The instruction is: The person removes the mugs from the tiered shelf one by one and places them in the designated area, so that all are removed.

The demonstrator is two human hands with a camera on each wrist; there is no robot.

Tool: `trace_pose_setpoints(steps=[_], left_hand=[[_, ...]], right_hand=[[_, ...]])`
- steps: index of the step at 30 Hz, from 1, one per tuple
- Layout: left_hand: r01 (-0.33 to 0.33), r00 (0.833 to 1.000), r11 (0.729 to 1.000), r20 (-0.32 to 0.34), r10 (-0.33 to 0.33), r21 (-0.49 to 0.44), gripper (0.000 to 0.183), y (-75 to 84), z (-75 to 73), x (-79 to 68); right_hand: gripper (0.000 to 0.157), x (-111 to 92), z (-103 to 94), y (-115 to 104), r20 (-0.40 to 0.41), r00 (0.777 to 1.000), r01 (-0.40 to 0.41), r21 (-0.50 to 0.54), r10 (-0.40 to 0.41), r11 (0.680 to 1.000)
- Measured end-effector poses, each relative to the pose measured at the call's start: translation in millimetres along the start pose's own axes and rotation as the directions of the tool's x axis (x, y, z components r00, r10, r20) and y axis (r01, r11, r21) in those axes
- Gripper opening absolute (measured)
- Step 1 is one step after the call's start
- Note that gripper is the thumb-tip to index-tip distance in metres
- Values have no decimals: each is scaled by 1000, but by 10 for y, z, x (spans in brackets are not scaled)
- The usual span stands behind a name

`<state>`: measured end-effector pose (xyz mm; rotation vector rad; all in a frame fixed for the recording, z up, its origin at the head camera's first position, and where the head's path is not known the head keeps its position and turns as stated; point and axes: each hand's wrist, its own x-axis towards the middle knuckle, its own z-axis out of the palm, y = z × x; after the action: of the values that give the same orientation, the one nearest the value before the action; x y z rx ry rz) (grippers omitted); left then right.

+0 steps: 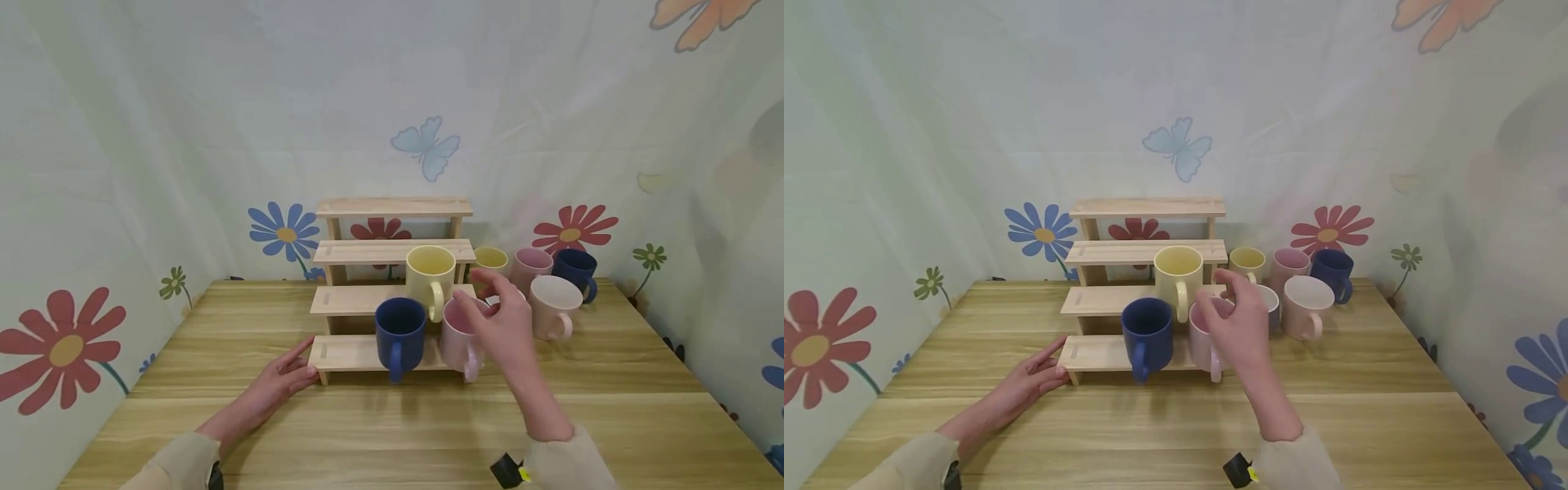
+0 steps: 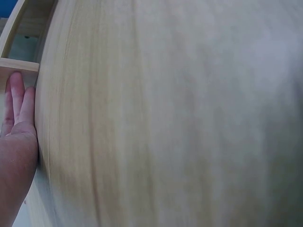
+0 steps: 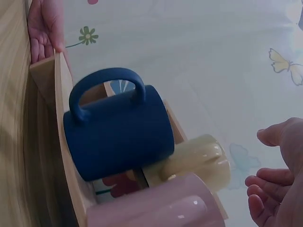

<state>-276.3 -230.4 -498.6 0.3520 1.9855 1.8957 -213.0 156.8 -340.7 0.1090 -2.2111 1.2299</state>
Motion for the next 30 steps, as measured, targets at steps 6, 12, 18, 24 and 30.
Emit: trace_pose_setpoints(steps=[6,12,18,24,30], left_hand=[[-5,1000,1000,8,5,-8,78,-1,-6,2],[-7,1000,1000,11,7,-25,77,7,-5,-5],[-2,1000,1000,9,2,-17,77,27,9,-17],[3,1000,1000,6,-2,-11,78,38,18,-24],[15,1000,1000,-1,-15,-11,78,35,17,-12]], right_hand=[[44,-40,136,-43,32,999,-19,27,18,999],[45,-69,249,-28,20,1000,20,14,-21,1000],[49,-73,331,-6,48,999,-2,-44,4,999],[49,-57,384,12,78,997,-19,-64,24,998],[41,-21,391,-12,111,991,-64,-63,70,996]])
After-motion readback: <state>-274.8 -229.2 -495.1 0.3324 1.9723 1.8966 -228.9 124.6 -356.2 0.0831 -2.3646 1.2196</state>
